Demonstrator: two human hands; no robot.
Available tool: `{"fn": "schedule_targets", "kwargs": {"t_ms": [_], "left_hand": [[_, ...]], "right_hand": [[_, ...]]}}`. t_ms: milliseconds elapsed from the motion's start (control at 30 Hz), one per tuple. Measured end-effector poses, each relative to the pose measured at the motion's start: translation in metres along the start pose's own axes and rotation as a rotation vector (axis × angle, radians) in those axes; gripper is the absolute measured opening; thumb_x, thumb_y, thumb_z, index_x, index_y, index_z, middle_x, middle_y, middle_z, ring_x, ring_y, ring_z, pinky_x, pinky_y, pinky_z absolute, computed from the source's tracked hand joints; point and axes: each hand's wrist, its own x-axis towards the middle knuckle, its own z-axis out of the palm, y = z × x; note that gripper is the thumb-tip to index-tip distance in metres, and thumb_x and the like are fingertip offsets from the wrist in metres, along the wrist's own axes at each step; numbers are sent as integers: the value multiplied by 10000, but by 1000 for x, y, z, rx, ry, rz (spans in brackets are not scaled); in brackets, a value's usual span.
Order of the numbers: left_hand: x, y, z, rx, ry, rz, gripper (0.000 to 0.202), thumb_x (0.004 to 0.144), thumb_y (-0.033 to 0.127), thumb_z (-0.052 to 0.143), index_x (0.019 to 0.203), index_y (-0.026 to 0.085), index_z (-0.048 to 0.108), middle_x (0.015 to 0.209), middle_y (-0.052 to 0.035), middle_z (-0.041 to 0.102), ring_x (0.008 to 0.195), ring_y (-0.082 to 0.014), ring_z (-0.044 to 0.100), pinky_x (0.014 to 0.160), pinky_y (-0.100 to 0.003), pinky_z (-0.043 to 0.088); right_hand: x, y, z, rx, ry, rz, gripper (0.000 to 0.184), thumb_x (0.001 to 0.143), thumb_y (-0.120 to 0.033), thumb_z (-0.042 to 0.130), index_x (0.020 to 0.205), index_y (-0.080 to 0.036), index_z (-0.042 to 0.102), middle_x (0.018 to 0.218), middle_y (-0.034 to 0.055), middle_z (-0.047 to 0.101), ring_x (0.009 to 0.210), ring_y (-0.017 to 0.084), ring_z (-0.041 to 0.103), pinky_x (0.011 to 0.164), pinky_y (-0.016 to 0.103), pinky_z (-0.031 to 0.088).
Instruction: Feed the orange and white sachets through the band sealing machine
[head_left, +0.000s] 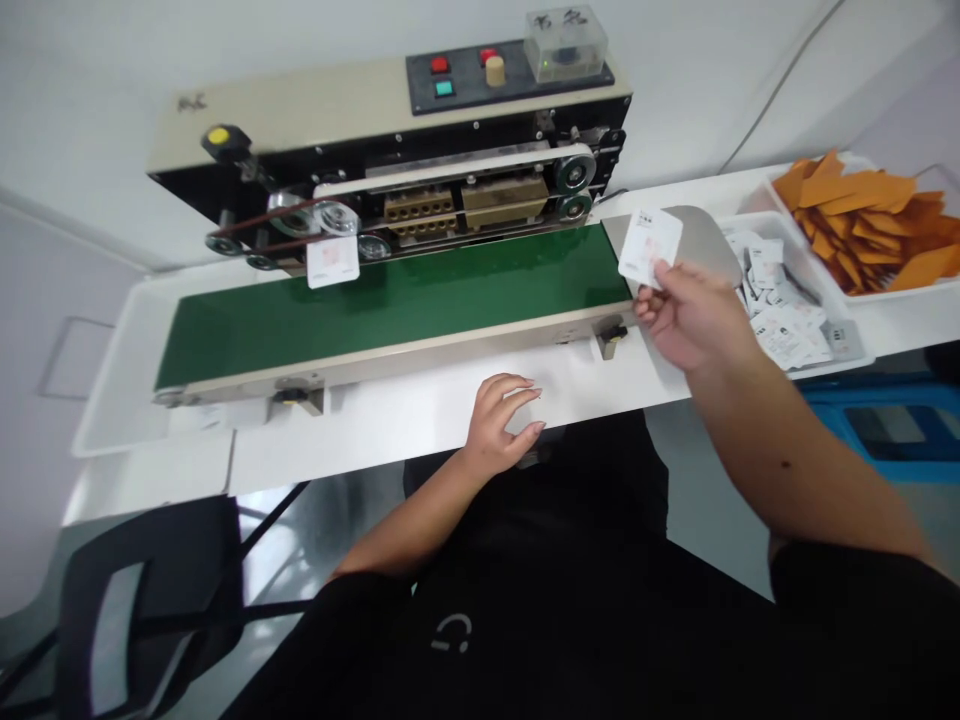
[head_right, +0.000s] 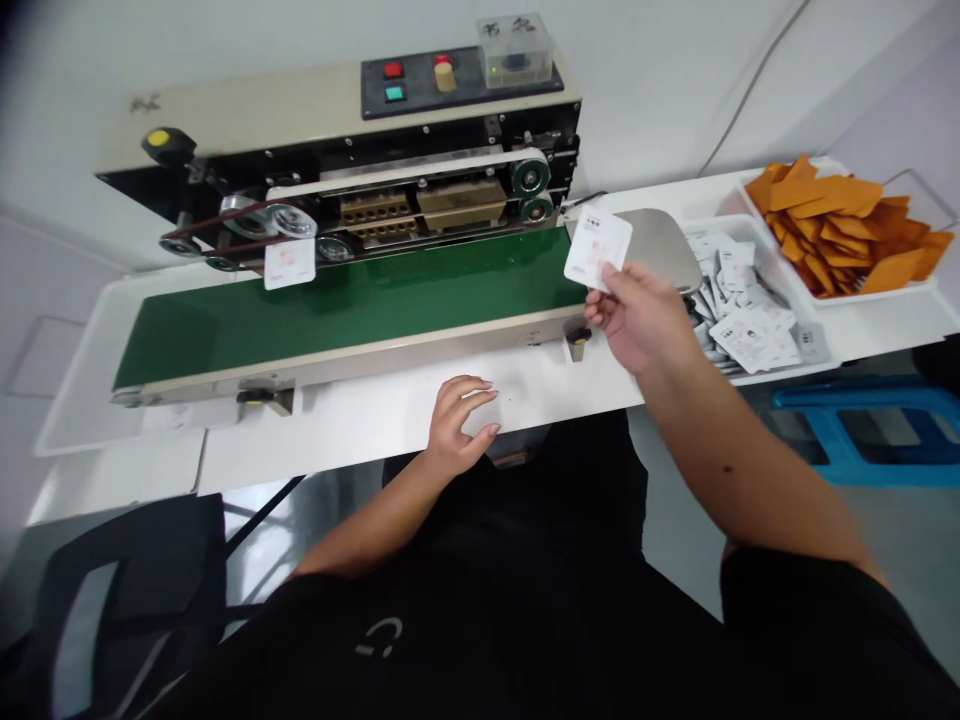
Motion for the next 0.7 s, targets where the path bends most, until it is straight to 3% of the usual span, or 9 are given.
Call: {"fn": "schedule_targets", "kwargs": {"t_ms": [133, 300, 533, 700], "left_hand": [[-3, -9, 3, -34, -14, 17, 373, 961, 447, 731, 1290, 272, 749, 1278, -146, 756, 1216, -344, 693, 1078, -555, 519], [-5, -14, 4, -19, -29, -8, 380, 967, 501, 713, 1261, 264, 759, 1254, -148, 756, 1183, -338, 702, 1059, -552, 532], [-4, -21, 6, -53, -64, -24, 364, 973, 480, 709, 1261, 261, 756, 1267, -153, 753, 1175, -337, 701, 1055, -558, 532], [-3, -22, 6, -56, -59, -22, 356, 968, 460, 720, 1260, 260, 758, 1264, -152, 755, 1175, -335, 701, 1045, -550, 539]], "right_hand": [[42, -29, 4, -119, -59, 96, 259, 974, -307, 827, 863, -221, 610, 694, 2, 633, 581, 115, 557, 513, 216, 496], [62, -43, 24, -207, -10, 129, 303, 1090, -65, 582, 813, -188, 564, 641, 8, 629, 568, 83, 561, 579, 197, 460], [72, -49, 43, -304, 34, 173, 324, 1094, -39, 554, 812, -199, 552, 621, -7, 626, 554, 84, 554, 562, 199, 458], [75, -49, 50, -309, -11, 180, 225, 1090, -46, 571, 918, -185, 609, 671, 17, 666, 599, 99, 599, 592, 202, 516]]}}
